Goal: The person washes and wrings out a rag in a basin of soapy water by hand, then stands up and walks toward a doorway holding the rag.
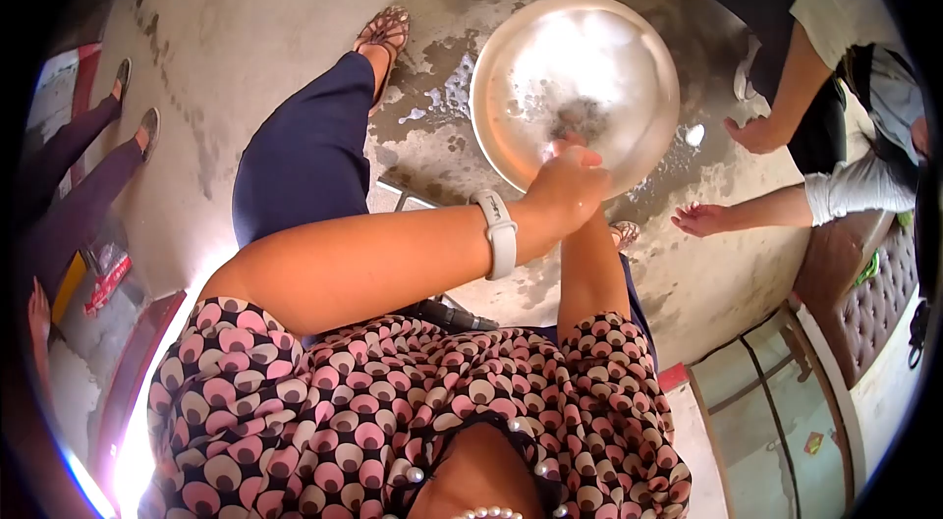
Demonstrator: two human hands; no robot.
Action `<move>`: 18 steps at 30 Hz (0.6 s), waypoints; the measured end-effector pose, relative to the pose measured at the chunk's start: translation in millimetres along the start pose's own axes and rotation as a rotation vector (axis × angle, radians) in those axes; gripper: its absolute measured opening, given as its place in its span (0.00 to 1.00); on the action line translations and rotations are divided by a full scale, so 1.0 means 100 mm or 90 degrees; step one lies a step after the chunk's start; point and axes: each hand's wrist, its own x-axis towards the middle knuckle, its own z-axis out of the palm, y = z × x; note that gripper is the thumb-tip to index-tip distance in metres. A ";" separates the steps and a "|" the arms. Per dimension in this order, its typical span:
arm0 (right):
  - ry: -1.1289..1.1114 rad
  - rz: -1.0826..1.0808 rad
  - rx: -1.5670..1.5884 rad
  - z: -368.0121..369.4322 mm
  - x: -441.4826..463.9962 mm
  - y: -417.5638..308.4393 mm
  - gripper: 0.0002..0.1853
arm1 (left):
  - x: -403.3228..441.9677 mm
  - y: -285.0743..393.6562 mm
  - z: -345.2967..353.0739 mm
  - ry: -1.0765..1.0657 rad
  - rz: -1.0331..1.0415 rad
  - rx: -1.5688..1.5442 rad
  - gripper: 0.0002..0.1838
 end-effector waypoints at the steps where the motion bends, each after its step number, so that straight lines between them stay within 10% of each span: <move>1: -0.030 0.008 0.120 -0.13 -0.07 -0.08 0.08 | 0.00 0.02 -0.01 -0.003 0.010 -0.019 0.24; 8: 0.029 0.000 0.387 -1.18 -1.73 -1.29 0.10 | -0.21 0.27 -0.11 -0.069 0.045 -0.080 0.24; 18: -0.035 -0.318 0.754 -1.61 -2.71 -1.74 0.18 | 0.11 0.14 -0.12 -0.026 0.509 0.574 0.36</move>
